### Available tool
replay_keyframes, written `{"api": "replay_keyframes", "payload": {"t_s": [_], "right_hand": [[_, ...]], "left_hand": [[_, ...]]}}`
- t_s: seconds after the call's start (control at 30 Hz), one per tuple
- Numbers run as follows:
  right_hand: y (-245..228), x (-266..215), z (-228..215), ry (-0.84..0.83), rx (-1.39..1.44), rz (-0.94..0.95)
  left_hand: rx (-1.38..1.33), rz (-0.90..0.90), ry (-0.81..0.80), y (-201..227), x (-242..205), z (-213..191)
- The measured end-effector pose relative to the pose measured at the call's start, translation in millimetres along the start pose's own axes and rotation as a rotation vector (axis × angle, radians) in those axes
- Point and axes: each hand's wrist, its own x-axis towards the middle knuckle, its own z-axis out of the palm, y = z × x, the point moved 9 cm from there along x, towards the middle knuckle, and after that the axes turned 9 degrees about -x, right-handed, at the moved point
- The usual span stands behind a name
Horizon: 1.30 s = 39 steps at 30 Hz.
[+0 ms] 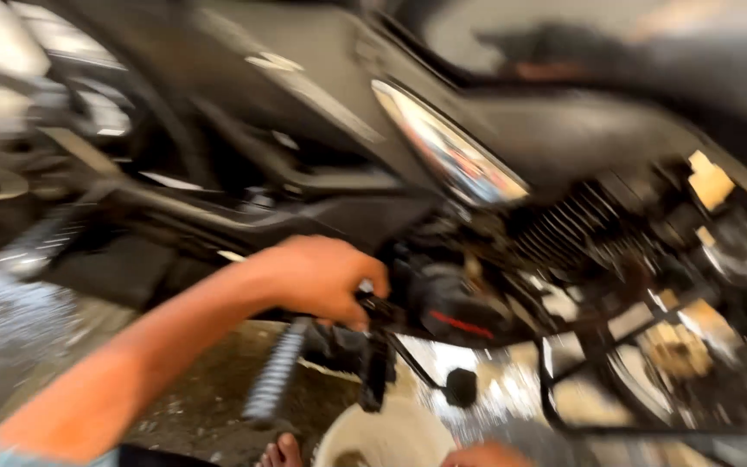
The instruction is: The person cleans motorcycle engine parts using a brush and a cleaning solution from a bucket.
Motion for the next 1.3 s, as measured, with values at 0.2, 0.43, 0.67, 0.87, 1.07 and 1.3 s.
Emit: {"api": "replay_keyframes", "payload": {"t_s": [0.2, 0.43, 0.67, 0.87, 1.07, 1.3], "right_hand": [[-10, -100, -47, 0.106, 0.469, 0.036], [-120, -164, -196, 1.053, -0.305, 0.157], [-165, -108, -237, 1.289, -1.421, 0.044], [-142, -132, -243, 1.130, -1.358, 0.159], [-136, -120, -264, 1.107, -0.959, 0.020], [-145, -111, -265, 0.996, -0.864, -0.033]], "left_hand": [[0.171, -0.034, 0.127, 2, -7, -5], [0.212, -0.089, 0.181, 6, -13, -10], [0.153, -0.121, 0.179, 1, -18, -10], [0.099, -0.051, 0.206, 0, -15, -9], [0.174, -0.041, 0.146, 9, -13, -6], [0.168, -0.104, 0.145, 7, -18, -13]]}}
